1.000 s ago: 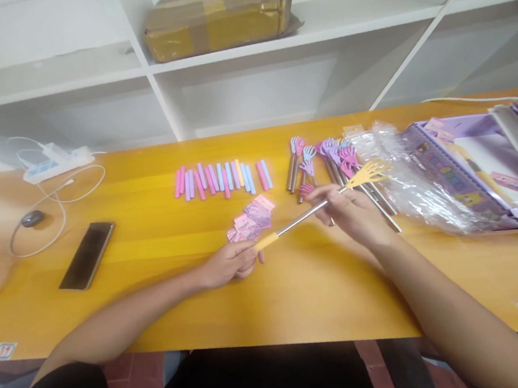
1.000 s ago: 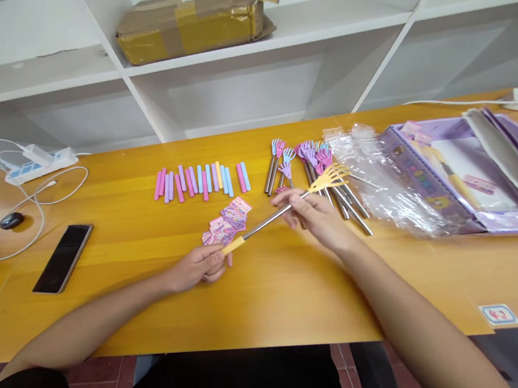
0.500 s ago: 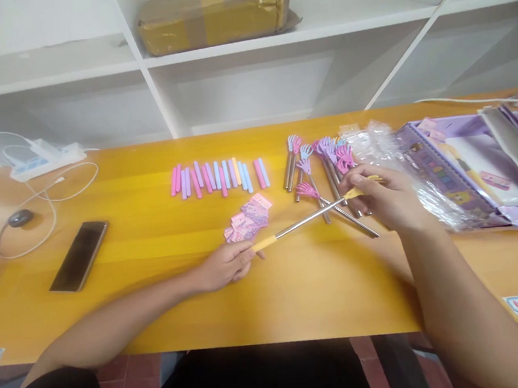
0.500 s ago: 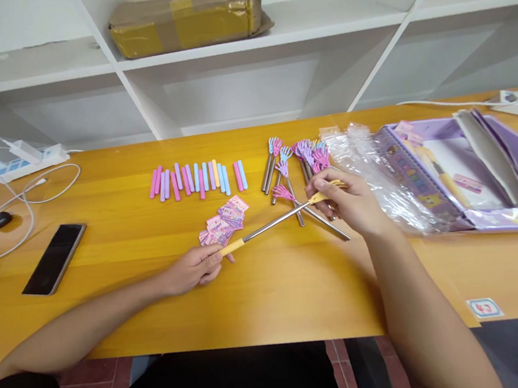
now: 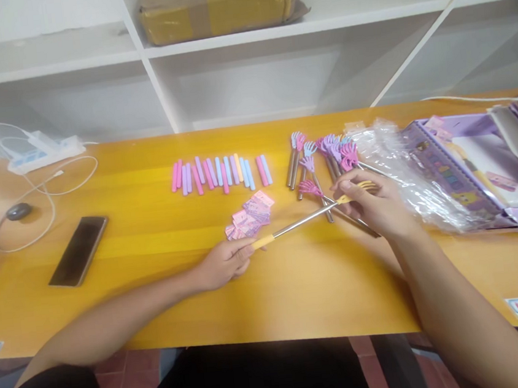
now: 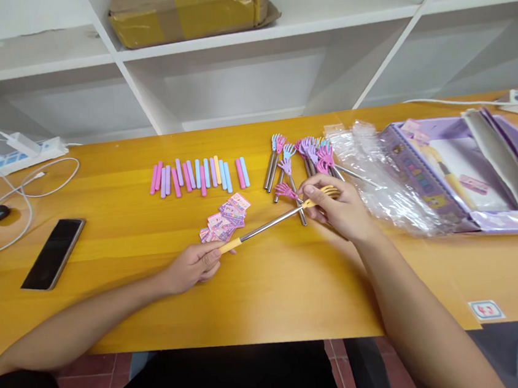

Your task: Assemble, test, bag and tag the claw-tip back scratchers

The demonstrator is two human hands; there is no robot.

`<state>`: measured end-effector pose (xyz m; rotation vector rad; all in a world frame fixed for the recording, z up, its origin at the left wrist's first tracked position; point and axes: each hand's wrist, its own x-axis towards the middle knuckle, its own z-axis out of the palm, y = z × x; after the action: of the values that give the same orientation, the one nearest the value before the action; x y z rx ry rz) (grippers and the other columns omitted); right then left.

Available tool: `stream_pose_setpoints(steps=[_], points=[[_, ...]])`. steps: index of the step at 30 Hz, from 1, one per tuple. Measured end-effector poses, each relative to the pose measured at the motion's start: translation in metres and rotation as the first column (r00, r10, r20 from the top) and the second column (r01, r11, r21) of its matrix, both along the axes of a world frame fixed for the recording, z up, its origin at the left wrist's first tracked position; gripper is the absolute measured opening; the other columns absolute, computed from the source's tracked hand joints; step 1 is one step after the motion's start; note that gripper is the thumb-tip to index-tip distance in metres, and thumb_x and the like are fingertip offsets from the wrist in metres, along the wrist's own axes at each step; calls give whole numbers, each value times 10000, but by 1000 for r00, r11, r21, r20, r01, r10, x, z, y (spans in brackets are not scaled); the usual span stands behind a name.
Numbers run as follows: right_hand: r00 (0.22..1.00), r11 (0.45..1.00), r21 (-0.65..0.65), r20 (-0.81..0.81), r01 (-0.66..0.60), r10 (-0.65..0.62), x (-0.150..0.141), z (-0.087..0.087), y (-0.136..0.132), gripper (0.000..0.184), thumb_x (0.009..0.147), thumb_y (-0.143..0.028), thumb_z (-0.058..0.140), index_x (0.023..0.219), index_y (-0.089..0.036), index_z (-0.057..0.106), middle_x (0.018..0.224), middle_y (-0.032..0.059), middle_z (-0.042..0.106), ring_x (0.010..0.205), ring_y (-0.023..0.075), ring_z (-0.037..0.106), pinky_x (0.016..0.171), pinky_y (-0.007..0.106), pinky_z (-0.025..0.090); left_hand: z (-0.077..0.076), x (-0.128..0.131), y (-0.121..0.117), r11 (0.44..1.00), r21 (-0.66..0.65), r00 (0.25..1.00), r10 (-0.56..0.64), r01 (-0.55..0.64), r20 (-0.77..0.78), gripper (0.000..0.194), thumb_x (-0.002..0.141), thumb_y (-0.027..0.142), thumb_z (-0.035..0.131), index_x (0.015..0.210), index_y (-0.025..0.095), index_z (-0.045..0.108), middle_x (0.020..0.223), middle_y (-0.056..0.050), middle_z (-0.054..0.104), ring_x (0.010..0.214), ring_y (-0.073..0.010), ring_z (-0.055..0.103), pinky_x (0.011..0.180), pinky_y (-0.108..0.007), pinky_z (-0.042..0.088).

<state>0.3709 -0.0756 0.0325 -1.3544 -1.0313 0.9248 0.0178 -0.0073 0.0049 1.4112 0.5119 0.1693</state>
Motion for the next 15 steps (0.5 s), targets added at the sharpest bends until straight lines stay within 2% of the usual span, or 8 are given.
stream_pose_setpoints(steps=[8, 11, 15], points=[[998, 997, 39, 21, -64, 63, -1, -12, -3, 344, 944, -539, 796, 928, -208, 705, 642, -8, 606, 479, 95, 495, 424, 212, 369, 1, 0, -1, 1000, 23, 1000, 20, -21, 14, 502, 1095, 582, 479, 1211, 122, 643, 584, 105, 366, 484, -83, 288, 474, -217, 263], [996, 997, 29, 46, -76, 75, -11, -12, -3, 351, 937, -548, 801, 932, -209, 709, 650, -3, 626, 492, 109, 531, 436, 223, 398, 0, 0, -1, 1000, 23, 1000, 21, -21, 18, 511, 1094, 582, 482, 1228, 117, 644, 583, 106, 367, 484, -83, 291, 472, -216, 267], [991, 991, 35, 36, -131, 129, -29, -15, -4, 337, 966, -539, 768, 932, -208, 716, 614, -17, 598, 462, 104, 521, 410, 215, 379, -1, 0, 0, 1000, 22, 1000, 19, -19, 18, 505, 1097, 579, 479, 1225, 119, 646, 588, 104, 372, 488, -83, 296, 474, -215, 272]])
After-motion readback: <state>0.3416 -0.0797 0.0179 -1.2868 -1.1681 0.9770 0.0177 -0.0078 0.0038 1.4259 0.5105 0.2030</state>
